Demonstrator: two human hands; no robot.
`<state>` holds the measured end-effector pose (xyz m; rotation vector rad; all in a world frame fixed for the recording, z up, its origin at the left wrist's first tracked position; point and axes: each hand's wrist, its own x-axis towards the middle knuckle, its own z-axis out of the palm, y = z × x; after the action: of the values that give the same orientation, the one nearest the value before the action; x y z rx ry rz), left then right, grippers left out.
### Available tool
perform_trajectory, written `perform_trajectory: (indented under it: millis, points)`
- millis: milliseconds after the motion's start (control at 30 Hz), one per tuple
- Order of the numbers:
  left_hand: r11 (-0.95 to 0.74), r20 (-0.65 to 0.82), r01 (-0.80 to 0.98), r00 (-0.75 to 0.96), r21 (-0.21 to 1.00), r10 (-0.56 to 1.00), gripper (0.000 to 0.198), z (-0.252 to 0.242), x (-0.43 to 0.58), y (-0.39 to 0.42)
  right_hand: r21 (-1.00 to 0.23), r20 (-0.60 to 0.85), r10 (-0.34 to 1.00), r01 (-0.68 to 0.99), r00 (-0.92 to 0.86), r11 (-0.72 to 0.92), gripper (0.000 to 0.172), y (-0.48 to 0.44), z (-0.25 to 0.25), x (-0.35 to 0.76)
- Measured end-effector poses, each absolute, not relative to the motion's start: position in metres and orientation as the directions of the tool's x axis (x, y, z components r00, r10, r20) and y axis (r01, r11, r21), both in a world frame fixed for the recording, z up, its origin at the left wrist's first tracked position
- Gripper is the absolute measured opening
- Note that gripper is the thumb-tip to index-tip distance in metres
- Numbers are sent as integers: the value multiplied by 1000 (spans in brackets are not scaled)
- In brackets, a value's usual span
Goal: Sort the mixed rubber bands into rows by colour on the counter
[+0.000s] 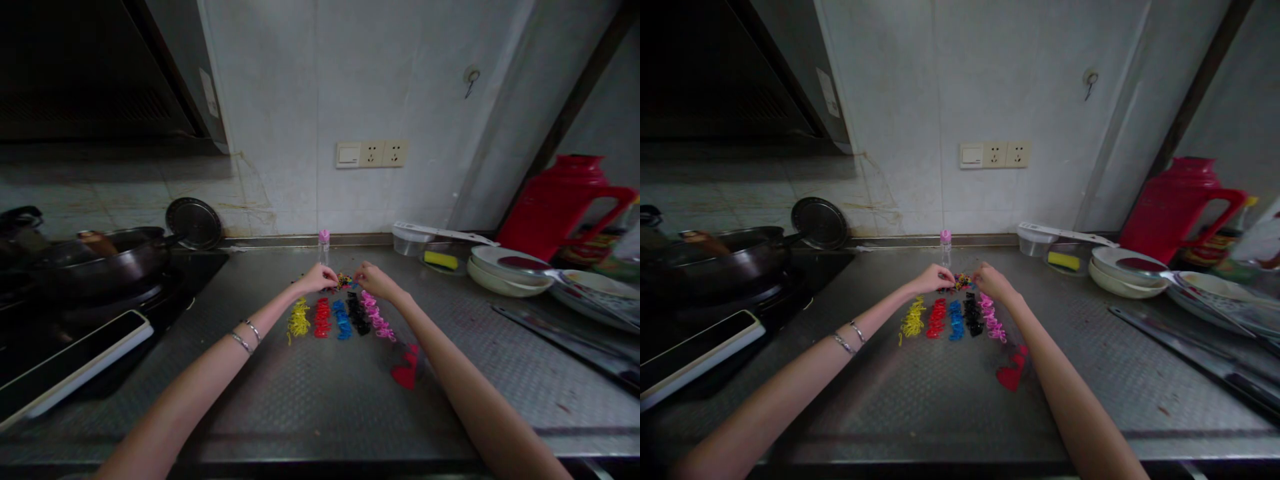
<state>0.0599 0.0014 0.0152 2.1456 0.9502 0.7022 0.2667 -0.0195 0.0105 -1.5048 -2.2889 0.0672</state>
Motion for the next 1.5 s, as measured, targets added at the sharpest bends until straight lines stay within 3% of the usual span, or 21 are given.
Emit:
perform_trajectory:
  millis: [233,400,667,933,1300,1500]
  points:
    - [-607,175,482,674,632,718,21,8,102,-9,-226,254,910,894,-329,387,22,-19,11,270]
    - [-601,148,503,678,621,720,25,4,105,-10,-208,251,912,902,-326,379,24,-24,14,268]
    - [-498,230,458,522,737,821,25,4,52,6,-165,266,924,931,-275,325,24,-12,0,283]
    - [-390,274,533,287,751,918,24,6,-22,11,-146,319,882,901,-348,408,23,-7,-14,282]
    - [-220,179,483,129,848,975,27,-8,-41,5,-89,319,869,901,-378,424,20,-12,-15,275]
    - [-77,70,297,36,952,997,37,-19,-52,10,-62,329,864,904,-382,423,20,-14,-16,273]
